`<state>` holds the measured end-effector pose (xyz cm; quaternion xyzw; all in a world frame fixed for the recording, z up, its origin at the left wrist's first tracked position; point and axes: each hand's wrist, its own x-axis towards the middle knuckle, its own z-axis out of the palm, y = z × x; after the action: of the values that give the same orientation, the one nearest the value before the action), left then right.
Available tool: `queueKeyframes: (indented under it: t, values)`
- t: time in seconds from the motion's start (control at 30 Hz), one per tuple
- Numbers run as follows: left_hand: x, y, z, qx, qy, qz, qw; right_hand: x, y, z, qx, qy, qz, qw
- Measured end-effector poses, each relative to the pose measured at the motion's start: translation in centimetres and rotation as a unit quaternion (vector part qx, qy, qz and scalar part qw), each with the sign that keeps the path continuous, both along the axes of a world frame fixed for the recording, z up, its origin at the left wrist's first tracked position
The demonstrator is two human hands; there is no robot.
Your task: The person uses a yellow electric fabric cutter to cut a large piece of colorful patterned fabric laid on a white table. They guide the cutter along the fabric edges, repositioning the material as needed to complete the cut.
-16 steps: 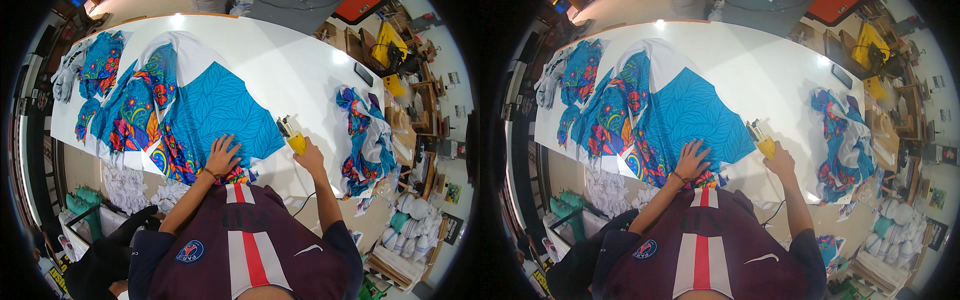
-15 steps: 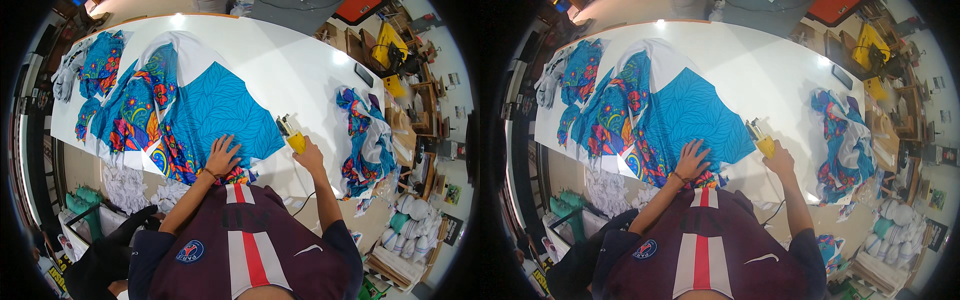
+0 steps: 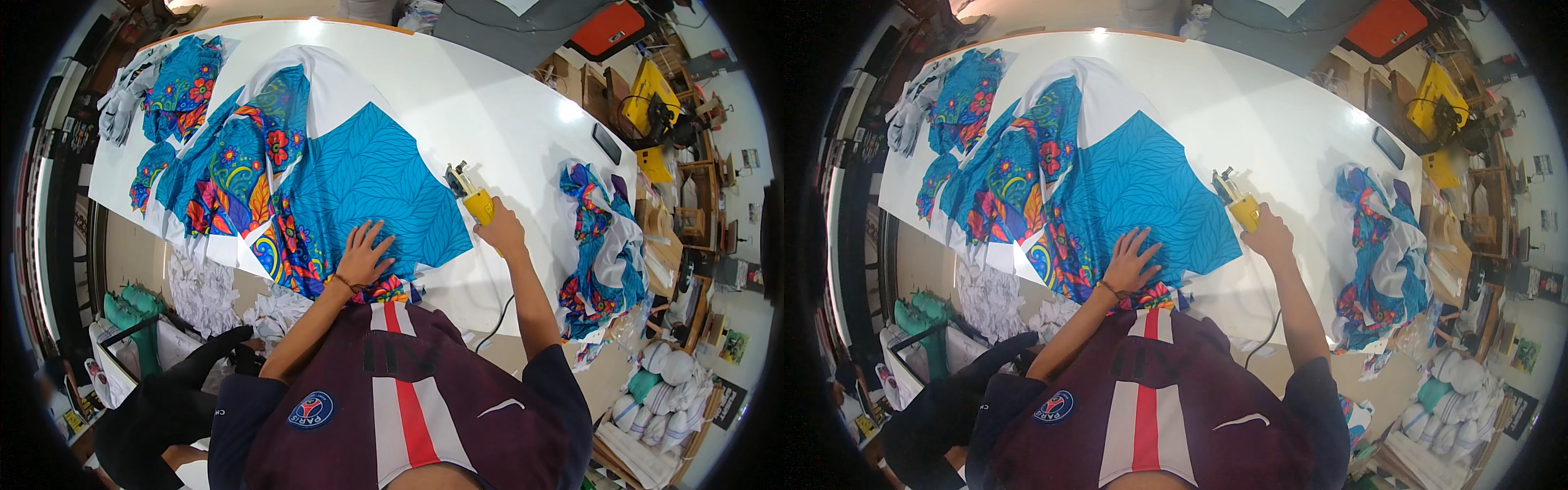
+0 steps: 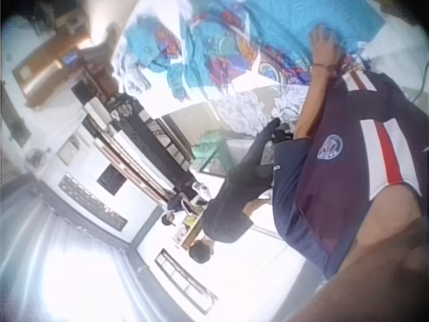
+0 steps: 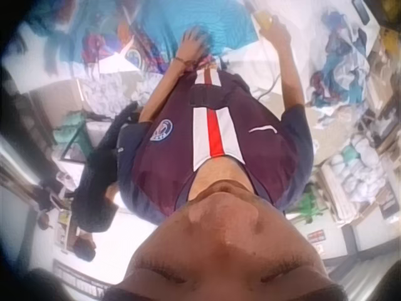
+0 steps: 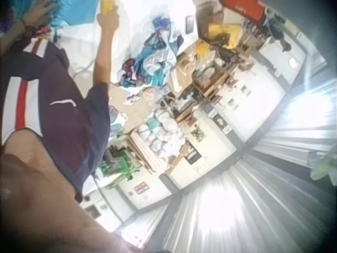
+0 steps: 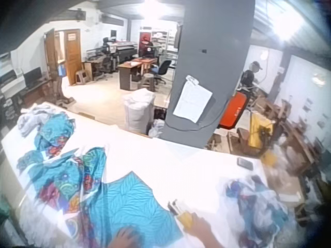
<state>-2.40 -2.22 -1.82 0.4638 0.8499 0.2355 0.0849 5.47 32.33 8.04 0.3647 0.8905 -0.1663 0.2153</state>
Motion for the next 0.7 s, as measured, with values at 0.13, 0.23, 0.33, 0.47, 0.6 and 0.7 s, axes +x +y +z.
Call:
queueKeyframes:
  t: [0.13,0.23,0.33,0.47,0.6,0.7]
  values:
    - [-0.6,-1.3,1.7,0.029,-0.023,0.030,0.999,0.0,1.8,0.0,0.011,0.007,0.046,0.999]
    - [-1.2,-3.9,2.7,0.075,-0.007,0.091,0.993,0.3,4.1,0.0,0.017,-0.020,0.096,0.995]
    - [-2.2,-7.8,3.0,0.112,0.019,0.165,0.980,0.2,5.4,0.2,0.027,-0.036,0.117,0.992]
    - [-3.0,-13.1,3.2,0.099,0.037,0.283,0.953,-0.5,6.0,0.1,0.031,-0.025,0.149,0.988]
    - [-3.3,-16.9,2.9,0.100,0.041,0.364,0.925,-1.2,5.7,0.1,0.036,-0.019,0.163,0.986]
    - [-3.5,-18.7,2.2,0.106,0.038,0.391,0.914,-1.7,5.0,-0.3,0.037,-0.016,0.157,0.987]
